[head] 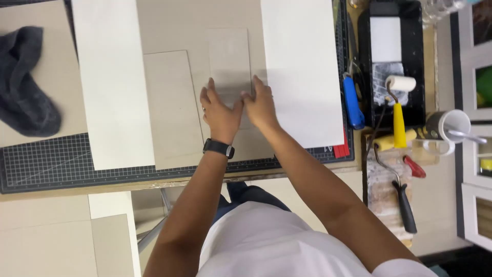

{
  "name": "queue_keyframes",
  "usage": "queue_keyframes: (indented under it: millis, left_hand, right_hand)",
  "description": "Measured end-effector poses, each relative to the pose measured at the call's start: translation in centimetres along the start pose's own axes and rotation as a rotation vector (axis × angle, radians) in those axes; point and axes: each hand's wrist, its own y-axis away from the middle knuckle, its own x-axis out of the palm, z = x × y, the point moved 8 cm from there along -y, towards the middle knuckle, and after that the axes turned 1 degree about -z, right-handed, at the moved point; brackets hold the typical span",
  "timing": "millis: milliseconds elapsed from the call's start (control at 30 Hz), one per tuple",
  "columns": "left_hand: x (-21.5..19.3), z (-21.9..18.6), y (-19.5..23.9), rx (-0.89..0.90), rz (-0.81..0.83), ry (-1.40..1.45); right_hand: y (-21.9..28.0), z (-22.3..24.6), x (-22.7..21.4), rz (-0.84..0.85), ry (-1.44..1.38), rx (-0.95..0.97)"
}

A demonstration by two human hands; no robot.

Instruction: Applying adhesive to cardboard pieces using a roller and mounting them onto a white base sheet, followed by smoothing with a squeegee.

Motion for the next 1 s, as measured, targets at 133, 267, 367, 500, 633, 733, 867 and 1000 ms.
queue_keyframes:
  millis: [133,267,367,500,633,733,867,1000]
  left_hand:
    - [-1.5,0.0,-0.1,-0.089,-0.002,0.048]
    - [-1.8,-0.1,0.2,-0.169,0.079,0.11]
    - [-2.9,-1.1,1.8,-0.234,0.123,0.123]
    - [-3.6,-2.4,2.8,-0.277,0.2,0.252]
    - [-2.7,-2.7,2.9,-0.282,0.277,0.422]
    - [-2.9,-4.9,3.5,-0.262,0.375,0.584]
    - [-1.2,-7.3,3.7,-0.222,0.519,0.651]
    - [-0.3,-9.8,3.4,-0.208,0.637,0.69]
  right_hand:
    - [-1.8,-3.7,0.6,0.027,-0.165,0.143]
    - [0.8,-0.7,-2.2,0.072,-0.443,0.173]
    - [2.5,0.0,-3.2,0.109,-0.59,0.183]
    - [3.3,1.0,-4.0,0.182,-0.848,0.156]
    - [1.4,-2.1,-3.0,0.263,-0.955,0.136]
    - [1.2,-1.8,-2.9,0.383,-1.09,0.125]
    - [1.7,0.5,-4.5,0.513,-1.176,0.038]
    - [3.4,5.1,-7.5,0.475,-1.175,0.016]
